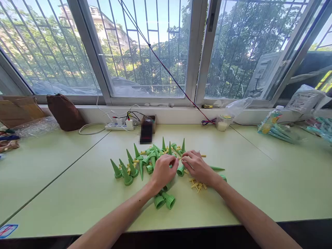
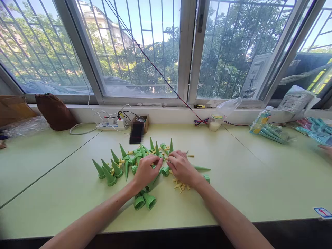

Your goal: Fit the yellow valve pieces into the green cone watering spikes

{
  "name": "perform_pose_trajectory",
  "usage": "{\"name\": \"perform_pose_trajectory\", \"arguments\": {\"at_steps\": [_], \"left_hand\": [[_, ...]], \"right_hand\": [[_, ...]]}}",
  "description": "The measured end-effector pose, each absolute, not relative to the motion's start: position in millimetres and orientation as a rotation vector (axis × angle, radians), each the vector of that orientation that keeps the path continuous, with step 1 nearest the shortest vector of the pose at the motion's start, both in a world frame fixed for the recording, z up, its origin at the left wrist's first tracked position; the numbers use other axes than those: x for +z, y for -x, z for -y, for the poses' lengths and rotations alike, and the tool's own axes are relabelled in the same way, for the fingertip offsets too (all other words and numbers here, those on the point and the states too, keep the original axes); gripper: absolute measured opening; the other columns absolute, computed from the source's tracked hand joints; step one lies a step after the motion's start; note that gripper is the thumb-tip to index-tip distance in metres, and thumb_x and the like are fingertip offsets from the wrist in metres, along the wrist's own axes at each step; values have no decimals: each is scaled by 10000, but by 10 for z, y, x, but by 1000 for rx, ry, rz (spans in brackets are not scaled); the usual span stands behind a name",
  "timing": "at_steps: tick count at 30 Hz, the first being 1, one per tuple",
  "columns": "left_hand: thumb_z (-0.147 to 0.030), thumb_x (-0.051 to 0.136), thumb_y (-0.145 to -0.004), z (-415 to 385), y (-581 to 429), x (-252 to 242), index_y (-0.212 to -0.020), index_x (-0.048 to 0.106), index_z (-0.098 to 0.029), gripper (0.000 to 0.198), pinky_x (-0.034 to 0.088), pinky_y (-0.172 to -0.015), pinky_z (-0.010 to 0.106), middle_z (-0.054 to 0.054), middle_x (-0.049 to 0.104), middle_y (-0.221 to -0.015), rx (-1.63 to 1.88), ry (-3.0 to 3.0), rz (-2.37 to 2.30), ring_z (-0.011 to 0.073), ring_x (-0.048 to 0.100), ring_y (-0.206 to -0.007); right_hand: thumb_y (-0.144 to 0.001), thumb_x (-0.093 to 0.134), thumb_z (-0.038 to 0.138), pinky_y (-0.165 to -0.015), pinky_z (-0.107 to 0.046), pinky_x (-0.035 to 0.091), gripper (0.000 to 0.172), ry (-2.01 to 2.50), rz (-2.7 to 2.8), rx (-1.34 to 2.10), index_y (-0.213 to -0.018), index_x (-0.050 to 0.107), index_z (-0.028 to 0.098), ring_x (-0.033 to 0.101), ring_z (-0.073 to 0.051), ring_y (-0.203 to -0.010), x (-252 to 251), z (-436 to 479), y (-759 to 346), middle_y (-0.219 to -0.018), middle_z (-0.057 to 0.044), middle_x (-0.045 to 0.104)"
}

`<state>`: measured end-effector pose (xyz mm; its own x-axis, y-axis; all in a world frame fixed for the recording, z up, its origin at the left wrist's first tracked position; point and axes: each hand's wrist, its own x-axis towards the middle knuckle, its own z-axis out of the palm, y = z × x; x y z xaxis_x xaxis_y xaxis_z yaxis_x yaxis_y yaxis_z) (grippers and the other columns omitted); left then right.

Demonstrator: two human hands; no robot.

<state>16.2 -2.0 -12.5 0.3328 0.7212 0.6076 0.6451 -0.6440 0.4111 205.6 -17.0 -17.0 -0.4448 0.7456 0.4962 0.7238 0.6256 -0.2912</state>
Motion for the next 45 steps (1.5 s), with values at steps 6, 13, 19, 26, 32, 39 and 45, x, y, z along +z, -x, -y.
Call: {"name": "perform_pose_trajectory", "arguments": {"at_steps": [6,13,19,26,32,39,45], "left_hand": [[-226,529,-907,13,-168,-137,-591,511,-189,319,387,-627,271,-9,567,-584,1211,-2506,-1281,138,503,-592],[-215,535,-903,8,-179,-143,-617,538,-186,287,406,-649,270,2,602,-622,1183,-2521,-1245,145,531,-627],[-213,535,-905,22,-187,-132,-625,552,-184,282,408,-648,269,4,607,-629,1175,-2508,-1224,144,531,-633],[-208,535,-904,35,-201,-141,-603,530,-183,302,403,-641,269,2,602,-620,1163,-2506,-1199,141,526,-628],[-212,529,-909,34,-192,-133,-624,540,-182,286,403,-646,273,4,604,-633,1138,-2496,-1213,147,535,-640],[-215,522,-914,46,-206,-125,-626,551,-184,291,403,-641,274,4,603,-634,1137,-2493,-1202,144,524,-632],[-220,518,-916,61,-203,-117,-632,562,-186,290,407,-642,276,9,609,-640,1157,-2485,-1189,146,528,-638]], "right_hand": [[-1051,351,286,-1010,-427,367,279,1136,2350,110,-1081,613,197,496,-234,-1151,-146,192,-1971,-1241,-88,610],[-1057,338,291,-1047,-481,305,287,1145,2377,84,-1078,608,197,525,-242,-1137,-197,165,-1931,-1182,-87,643],[-1053,347,273,-1018,-467,343,293,1154,2372,89,-1011,620,176,553,-234,-1079,-231,155,-1937,-1115,-103,633],[-1035,389,212,-950,-430,407,272,1134,2343,92,-983,649,154,573,-218,-978,-236,137,-1930,-995,-96,633],[-1029,403,195,-928,-401,436,281,1092,2307,132,-952,670,148,578,-204,-938,-254,147,-1917,-951,-87,631],[-1007,430,173,-935,-416,456,257,1065,2286,152,-929,673,142,569,-221,-968,-313,148,-1910,-981,-105,610],[-1005,422,167,-953,-416,459,255,1018,2259,201,-937,668,151,569,-217,-982,-325,139,-1915,-1004,-102,623]]}}
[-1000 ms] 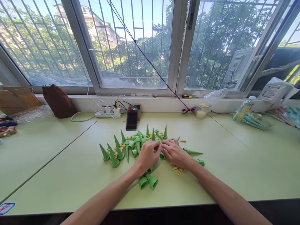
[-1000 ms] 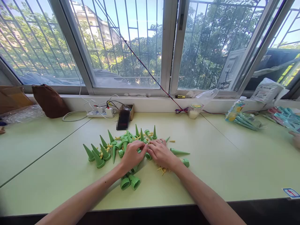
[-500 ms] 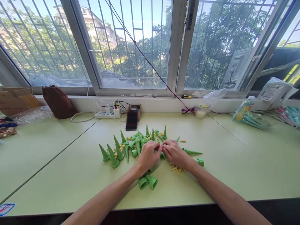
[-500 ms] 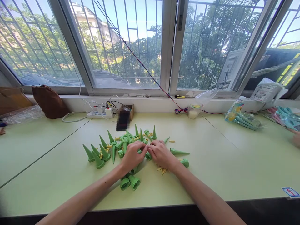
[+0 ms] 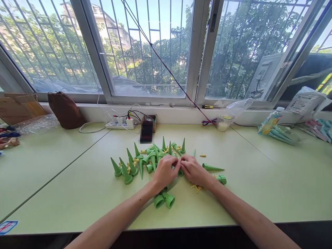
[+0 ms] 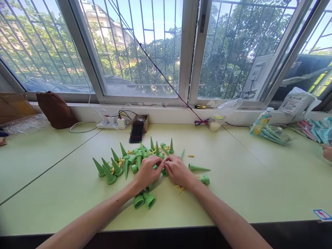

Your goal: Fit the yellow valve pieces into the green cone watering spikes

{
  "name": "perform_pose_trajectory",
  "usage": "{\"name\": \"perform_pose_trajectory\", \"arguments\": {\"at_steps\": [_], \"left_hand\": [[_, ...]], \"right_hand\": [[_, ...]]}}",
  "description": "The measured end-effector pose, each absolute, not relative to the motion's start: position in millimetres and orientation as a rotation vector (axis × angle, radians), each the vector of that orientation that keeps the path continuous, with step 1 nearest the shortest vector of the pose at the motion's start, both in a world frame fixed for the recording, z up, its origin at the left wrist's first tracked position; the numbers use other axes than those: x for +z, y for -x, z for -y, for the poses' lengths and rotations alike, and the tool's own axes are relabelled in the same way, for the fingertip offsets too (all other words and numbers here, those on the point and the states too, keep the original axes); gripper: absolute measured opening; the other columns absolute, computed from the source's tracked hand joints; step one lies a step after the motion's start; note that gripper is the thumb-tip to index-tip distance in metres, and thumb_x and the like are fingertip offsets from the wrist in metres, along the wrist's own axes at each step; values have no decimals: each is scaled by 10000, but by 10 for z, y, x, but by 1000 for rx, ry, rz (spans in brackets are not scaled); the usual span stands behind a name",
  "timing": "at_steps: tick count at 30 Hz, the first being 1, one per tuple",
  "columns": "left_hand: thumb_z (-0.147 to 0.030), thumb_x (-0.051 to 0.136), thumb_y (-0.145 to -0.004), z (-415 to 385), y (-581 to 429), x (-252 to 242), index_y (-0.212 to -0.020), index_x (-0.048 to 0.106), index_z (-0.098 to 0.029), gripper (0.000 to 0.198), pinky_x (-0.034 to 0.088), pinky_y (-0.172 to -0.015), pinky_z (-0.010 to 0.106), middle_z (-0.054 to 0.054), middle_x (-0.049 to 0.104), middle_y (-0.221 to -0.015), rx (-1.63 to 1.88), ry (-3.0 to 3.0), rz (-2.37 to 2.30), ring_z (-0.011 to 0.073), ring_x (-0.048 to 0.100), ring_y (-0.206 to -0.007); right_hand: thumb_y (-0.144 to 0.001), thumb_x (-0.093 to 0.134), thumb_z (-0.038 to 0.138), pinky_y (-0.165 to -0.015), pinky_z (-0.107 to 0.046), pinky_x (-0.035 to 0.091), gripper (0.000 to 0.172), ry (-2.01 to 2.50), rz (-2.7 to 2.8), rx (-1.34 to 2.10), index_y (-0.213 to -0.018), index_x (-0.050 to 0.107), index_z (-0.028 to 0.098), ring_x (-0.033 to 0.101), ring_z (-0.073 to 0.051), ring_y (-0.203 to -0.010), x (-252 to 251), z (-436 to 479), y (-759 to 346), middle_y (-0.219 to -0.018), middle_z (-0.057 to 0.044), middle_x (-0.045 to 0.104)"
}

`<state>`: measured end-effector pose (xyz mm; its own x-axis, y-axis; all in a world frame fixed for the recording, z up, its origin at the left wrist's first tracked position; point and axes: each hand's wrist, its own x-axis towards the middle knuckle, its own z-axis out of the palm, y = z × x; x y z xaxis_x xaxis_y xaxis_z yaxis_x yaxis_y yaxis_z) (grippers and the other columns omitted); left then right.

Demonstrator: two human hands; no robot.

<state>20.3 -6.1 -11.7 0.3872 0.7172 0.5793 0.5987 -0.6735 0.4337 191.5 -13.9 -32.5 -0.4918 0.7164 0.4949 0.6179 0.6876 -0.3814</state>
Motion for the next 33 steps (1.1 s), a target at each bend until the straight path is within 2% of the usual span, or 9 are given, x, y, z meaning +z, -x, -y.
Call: {"name": "perform_pose_trajectory", "arguments": {"at_steps": [17,21,27,33], "left_hand": [[-219,512,-913,64,-210,-118,-613,542,-187,303,402,-639,278,9,595,-624,1152,-2499,-1219,148,519,-633],[-220,518,-913,67,-208,-122,-617,540,-186,299,397,-641,279,8,596,-626,1152,-2493,-1228,148,520,-636],[-216,516,-917,67,-210,-116,-624,541,-189,295,399,-640,275,6,595,-628,1159,-2493,-1208,149,526,-637],[-210,521,-914,61,-202,-125,-627,545,-193,289,406,-641,274,2,599,-631,1167,-2497,-1211,149,531,-640]], "right_hand": [[-1026,402,186,-926,-392,440,273,968,2297,221,-951,665,173,599,-197,-944,-284,154,-1902,-985,-77,665],[-1023,396,182,-930,-387,458,289,946,2260,271,-954,676,163,600,-201,-950,-279,162,-1890,-1000,-95,662],[-1015,393,171,-861,-379,506,296,969,2201,333,-903,667,157,601,-204,-911,-289,157,-1888,-963,-93,655],[-1014,397,180,-869,-372,497,281,971,2209,321,-927,663,161,598,-207,-918,-290,167,-1882,-965,-98,654]]}}
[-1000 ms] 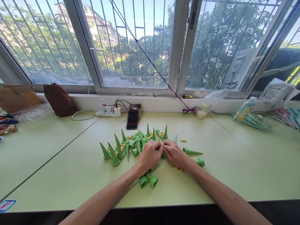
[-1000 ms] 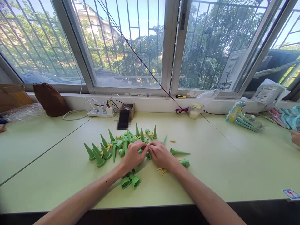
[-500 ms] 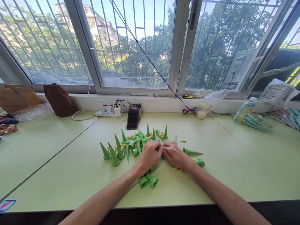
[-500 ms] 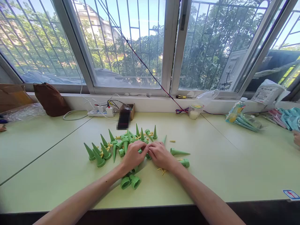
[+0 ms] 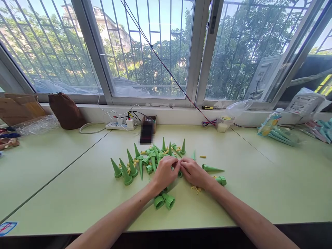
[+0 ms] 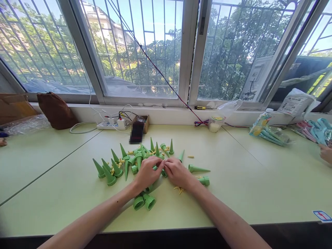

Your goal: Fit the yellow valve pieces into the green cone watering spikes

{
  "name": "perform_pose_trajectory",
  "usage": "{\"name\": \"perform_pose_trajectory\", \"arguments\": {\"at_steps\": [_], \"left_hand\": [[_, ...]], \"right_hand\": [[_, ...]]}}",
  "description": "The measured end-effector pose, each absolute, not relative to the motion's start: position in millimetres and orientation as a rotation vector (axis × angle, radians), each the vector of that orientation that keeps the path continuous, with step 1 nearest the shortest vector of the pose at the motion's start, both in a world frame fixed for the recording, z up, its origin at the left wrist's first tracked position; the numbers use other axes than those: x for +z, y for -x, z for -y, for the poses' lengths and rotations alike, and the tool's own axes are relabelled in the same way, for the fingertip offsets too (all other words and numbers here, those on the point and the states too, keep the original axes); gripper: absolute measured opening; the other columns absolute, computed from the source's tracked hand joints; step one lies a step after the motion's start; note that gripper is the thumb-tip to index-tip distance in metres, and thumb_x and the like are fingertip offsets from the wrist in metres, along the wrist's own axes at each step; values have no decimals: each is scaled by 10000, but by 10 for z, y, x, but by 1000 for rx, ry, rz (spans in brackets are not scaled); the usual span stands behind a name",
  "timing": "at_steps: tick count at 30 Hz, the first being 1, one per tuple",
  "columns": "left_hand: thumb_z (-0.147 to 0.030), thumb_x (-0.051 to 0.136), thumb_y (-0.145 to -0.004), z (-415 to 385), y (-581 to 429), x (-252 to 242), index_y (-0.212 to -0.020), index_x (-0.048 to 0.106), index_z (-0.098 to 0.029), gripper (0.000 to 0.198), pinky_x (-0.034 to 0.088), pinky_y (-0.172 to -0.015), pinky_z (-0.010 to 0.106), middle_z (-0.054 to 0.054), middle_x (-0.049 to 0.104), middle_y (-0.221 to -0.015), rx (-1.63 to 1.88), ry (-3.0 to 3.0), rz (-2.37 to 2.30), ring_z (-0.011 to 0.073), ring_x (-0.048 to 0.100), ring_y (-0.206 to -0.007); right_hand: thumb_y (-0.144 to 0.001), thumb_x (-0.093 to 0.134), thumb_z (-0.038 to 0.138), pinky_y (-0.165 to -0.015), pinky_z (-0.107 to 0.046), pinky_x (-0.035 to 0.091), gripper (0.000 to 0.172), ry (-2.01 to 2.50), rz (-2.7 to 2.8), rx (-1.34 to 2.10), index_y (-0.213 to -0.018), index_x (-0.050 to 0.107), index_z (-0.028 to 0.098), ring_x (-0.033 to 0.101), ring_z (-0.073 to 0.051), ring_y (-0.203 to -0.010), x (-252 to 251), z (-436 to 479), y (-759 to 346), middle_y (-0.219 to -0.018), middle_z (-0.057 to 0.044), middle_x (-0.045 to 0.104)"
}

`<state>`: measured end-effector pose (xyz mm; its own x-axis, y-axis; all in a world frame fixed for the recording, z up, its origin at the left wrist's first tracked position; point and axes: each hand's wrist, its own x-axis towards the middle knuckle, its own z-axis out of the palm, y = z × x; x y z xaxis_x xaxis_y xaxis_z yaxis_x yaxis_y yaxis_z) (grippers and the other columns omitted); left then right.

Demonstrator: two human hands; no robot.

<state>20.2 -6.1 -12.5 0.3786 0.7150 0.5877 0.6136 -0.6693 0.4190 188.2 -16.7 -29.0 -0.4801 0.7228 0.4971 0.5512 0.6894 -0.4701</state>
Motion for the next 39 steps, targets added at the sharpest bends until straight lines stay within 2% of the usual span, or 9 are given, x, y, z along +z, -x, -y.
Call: {"name": "perform_pose_trajectory", "arguments": {"at_steps": [7,14,30,33,39], "left_hand": [[-199,518,-911,69,-196,-91,-630,542,-190,282,397,-627,271,-3,580,-618,1191,-2495,-1204,143,515,-622],[-213,516,-910,74,-206,-98,-618,544,-190,294,399,-621,274,1,584,-613,1188,-2488,-1211,143,509,-615],[-216,526,-916,63,-197,-112,-627,545,-190,290,391,-636,271,0,597,-626,1157,-2481,-1238,146,522,-625],[-232,517,-929,63,-195,-89,-689,581,-190,251,402,-649,269,0,619,-663,1154,-2445,-1243,148,545,-643],[-320,463,-976,58,-192,-77,-967,617,-204,192,447,-691,272,9,683,-758,1160,-2312,-1209,166,630,-691]], "right_hand": [[-1035,378,221,-889,-372,479,270,967,2253,292,-1007,642,172,585,-203,-929,-265,190,-1895,-983,-94,636],[-1027,389,233,-880,-376,490,294,978,2251,272,-913,654,175,583,-207,-937,-285,184,-1899,-983,-95,630],[-999,430,193,-900,-364,513,263,883,2145,334,-938,685,174,605,-209,-983,-286,185,-1886,-1015,-108,644],[-1002,444,214,-880,-357,519,258,893,2088,340,-926,689,184,616,-209,-972,-276,182,-1888,-1013,-105,652],[-984,502,215,-868,-351,523,205,902,1950,318,-928,698,192,634,-202,-947,-265,177,-1891,-1007,-98,654]]}}
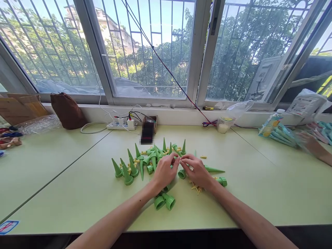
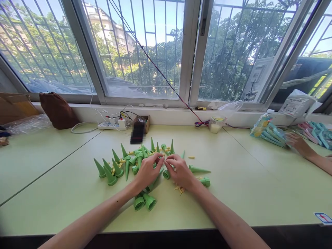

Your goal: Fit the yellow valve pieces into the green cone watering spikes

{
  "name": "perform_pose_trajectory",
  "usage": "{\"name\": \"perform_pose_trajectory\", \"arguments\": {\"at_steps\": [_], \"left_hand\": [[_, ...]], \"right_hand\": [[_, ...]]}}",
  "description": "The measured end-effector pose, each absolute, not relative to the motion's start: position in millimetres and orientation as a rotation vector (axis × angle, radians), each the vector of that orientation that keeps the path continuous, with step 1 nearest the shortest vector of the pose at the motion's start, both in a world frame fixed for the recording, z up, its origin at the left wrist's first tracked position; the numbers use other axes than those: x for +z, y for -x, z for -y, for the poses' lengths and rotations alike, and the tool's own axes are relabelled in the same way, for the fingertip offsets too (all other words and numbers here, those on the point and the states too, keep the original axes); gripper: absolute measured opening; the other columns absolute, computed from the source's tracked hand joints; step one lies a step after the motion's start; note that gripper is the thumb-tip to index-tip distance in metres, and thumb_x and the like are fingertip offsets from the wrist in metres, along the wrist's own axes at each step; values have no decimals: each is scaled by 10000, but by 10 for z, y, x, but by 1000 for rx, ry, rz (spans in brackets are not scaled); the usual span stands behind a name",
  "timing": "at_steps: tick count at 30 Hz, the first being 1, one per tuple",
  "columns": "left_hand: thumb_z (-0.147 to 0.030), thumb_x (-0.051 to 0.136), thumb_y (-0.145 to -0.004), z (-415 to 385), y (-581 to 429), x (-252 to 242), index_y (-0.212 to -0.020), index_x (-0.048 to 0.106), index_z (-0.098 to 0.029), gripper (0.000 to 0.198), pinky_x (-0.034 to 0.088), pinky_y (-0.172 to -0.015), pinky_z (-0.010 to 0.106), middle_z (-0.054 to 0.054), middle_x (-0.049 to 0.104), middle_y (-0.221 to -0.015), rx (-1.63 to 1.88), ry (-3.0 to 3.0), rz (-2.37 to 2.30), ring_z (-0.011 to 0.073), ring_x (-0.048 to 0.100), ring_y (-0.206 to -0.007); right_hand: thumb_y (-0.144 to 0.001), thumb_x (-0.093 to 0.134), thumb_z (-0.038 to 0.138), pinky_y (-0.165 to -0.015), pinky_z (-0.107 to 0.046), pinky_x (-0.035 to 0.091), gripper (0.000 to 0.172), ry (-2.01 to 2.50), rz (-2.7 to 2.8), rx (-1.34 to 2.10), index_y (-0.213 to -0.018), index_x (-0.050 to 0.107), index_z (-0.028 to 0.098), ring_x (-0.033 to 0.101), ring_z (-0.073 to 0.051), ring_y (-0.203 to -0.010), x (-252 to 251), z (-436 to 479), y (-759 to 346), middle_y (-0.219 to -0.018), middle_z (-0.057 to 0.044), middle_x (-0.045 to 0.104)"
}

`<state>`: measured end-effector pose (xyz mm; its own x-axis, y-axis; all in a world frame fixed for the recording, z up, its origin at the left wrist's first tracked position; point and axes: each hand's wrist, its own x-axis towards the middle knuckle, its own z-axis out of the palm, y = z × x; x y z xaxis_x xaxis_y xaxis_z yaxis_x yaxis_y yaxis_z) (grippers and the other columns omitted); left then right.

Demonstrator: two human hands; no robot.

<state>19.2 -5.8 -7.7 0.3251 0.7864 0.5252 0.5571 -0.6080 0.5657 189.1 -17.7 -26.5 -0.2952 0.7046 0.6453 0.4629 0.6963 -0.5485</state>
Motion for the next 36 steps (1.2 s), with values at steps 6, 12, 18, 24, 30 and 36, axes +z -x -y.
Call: {"name": "perform_pose_trajectory", "arguments": {"at_steps": [6,12,18,24,30,36], "left_hand": [[-308,454,-980,85,-193,-66,-1111,567,-215,196,460,-717,263,8,699,-819,1117,-2268,-1136,169,658,-742],[-281,457,-980,95,-199,-67,-1127,552,-211,189,452,-690,248,2,690,-800,1104,-2262,-1107,150,638,-698],[-255,451,-982,101,-196,-73,-1125,541,-203,177,452,-706,242,1,690,-806,1114,-2276,-1058,139,629,-702],[-236,435,-989,114,-198,-70,-1114,538,-207,165,456,-739,248,17,688,-892,1132,-2291,-966,143,631,-766],[-231,425,-992,103,-208,-70,-1104,533,-217,156,443,-726,249,5,675,-891,1102,-2299,-964,135,612,-742],[-213,468,-953,98,-209,-75,-1157,510,-206,208,458,-752,266,-3,661,-821,1084,-2290,-993,150,621,-752]], "right_hand": [[-962,538,202,-843,-352,540,168,831,1924,325,-980,705,210,646,-208,-943,-260,185,-1887,-1022,-97,661],[-950,563,183,-850,-346,540,151,813,1894,308,-981,705,223,647,-200,-940,-283,171,-1899,-1025,-86,658],[-938,582,166,-833,-326,535,124,810,1881,311,-969,690,216,646,-188,-923,-276,167,-1897,-1014,-76,656],[-922,601,145,-809,-311,521,94,836,1858,321,-950,661,212,636,-178,-889,-279,169,-1909,-988,-58,651],[-926,588,142,-784,-301,505,78,864,1852,342,-923,625,210,620,-169,-839,-284,170,-1905,-929,-39,641],[-931,564,154,-758,-303,491,80,933,1785,268,-897,608,211,609,-183,-840,-259,169,-1911,-908,-39,641]]}}
